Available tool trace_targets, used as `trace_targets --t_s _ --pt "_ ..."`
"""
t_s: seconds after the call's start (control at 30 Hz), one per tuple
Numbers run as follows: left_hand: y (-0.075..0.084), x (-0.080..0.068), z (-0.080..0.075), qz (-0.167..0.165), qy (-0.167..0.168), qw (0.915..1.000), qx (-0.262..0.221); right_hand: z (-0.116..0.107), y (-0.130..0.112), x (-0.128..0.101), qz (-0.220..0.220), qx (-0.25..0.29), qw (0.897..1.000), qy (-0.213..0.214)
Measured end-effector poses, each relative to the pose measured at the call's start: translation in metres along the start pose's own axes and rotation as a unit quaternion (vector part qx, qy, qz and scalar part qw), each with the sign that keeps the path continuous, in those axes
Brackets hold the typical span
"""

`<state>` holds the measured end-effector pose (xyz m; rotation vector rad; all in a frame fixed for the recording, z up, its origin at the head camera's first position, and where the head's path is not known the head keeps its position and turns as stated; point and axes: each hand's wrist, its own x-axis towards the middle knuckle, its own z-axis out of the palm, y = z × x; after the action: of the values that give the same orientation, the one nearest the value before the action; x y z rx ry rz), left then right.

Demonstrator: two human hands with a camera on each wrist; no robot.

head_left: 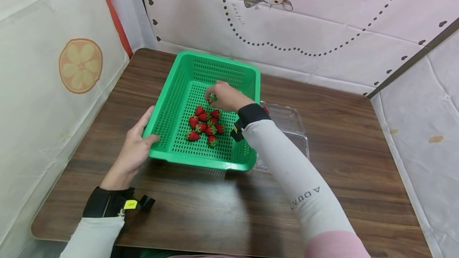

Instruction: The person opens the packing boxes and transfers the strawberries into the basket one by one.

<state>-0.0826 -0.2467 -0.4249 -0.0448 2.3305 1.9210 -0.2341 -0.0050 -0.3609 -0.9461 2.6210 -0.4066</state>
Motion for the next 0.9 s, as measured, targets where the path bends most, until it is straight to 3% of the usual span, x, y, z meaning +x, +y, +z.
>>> trace_targets --t_s 0.17,0.43,0.9 --pt "0.001 0.000 0.000 -0.002 0.000 1.0000 -0.001 0.010 0.000 0.012 0.034 0.000 0.999 0.016" --pt "0.000 0.000 0.000 0.000 0.000 1.0000 -0.004 0.025 0.001 0.024 0.087 0.009 0.996 -0.022" --pt "-0.001 0.001 0.001 0.008 -0.004 0.9999 -0.013 0.030 0.002 0.021 0.118 0.008 0.991 -0.059"
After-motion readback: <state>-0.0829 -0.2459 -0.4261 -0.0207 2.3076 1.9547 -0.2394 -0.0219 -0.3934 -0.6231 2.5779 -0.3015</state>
